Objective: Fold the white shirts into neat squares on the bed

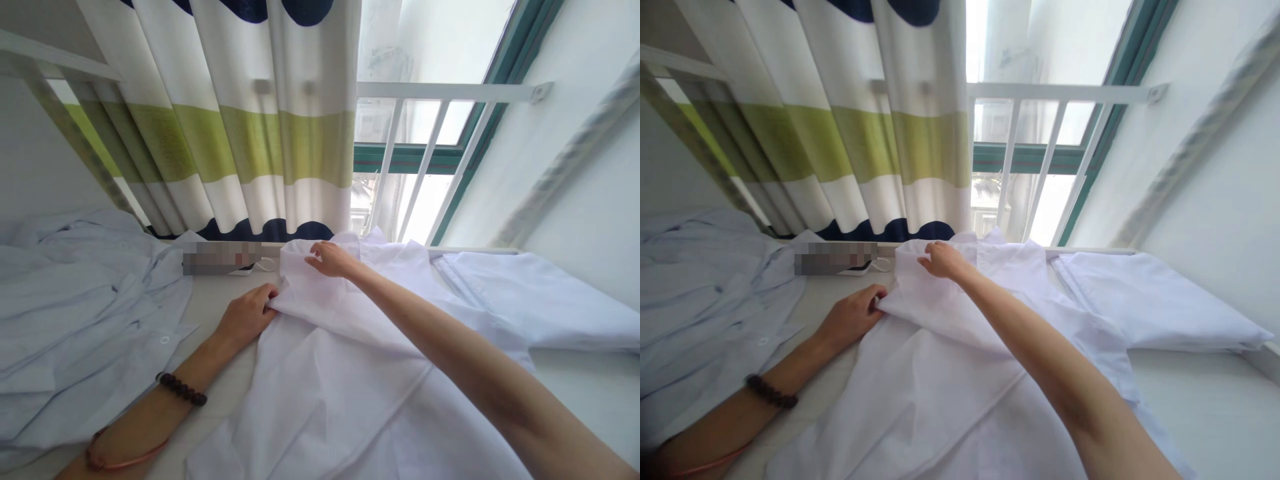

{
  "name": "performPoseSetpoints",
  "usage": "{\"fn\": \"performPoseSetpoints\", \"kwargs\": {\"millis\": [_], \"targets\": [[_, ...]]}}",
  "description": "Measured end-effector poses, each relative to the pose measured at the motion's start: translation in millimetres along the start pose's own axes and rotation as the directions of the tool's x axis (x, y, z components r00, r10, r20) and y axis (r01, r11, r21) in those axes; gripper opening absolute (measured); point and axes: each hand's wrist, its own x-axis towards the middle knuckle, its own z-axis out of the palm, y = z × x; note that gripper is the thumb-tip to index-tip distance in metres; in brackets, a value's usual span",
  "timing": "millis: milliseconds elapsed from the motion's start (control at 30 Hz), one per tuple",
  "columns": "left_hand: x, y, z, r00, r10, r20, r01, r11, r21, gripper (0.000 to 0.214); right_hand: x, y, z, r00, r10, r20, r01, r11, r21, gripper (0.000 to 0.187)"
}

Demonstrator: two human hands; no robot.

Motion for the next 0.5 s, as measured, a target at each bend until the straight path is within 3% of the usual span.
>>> {"fn": "performPoseSetpoints", "kwargs": {"millis": [200, 300, 500], "targets": [[-3, 1, -2.3, 0.999, -0.028, 0.028, 0.028, 1.000, -0.002, 0.008, 43, -22, 18, 0.999, 0.030, -0.032, -0.028, 0.997, 0.068, 0.029], [-4, -4, -3.3, 0.999, -0.039, 0.022, 0.040, 0.999, -0.036, 0.005, 54, -13, 15, 0.996, 0.091, -0.024, -0.087, 0.989, 0.119, 0.018], [-4, -17, 0.3, 0.995, -0.094, -0.017, 0.086, 0.958, -0.272, 0.009, 52, 13, 11, 0.980, 0.194, 0.035, -0.197, 0.960, 0.199, 0.019]]}}
